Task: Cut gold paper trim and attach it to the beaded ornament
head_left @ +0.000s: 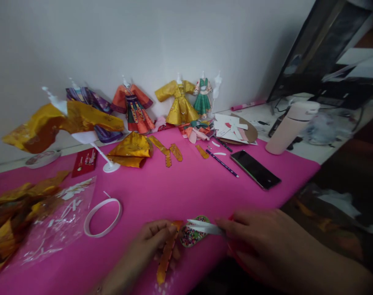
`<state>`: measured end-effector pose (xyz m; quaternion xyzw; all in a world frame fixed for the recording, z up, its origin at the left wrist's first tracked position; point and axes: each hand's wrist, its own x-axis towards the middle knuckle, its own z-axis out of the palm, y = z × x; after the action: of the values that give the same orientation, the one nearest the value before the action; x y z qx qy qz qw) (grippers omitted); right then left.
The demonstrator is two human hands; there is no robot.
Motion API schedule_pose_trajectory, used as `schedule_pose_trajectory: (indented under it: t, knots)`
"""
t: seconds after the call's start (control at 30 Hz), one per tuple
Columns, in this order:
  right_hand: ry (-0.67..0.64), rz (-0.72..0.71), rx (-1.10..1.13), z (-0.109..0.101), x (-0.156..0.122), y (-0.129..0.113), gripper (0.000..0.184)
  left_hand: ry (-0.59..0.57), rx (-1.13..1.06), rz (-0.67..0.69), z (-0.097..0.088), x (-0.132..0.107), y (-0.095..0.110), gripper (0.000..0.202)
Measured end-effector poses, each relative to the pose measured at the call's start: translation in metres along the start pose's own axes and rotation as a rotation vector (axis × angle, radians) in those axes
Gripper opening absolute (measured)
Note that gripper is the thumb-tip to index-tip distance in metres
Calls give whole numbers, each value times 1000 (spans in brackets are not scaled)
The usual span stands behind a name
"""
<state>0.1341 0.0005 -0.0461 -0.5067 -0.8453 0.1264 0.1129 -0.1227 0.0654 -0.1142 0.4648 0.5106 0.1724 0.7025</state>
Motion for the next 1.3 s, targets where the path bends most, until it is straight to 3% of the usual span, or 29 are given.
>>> schedule_pose_trajectory:
  t: [0.27,0.47,0.83,1.3]
  knots:
    - [-151,167,-69,4,-5,9,16,97,-64,34,1,-3,2,41]
    - [-169,180,-101,3,-3,8,18,150,-121,51,2,-1,-5,40]
    - [-85,130,-139,6,-13,12,15,216,-170,40,6,-3,3,35]
    - [133,44,-191,19,-14,17,18,117,-143,126,5,-10,1,16]
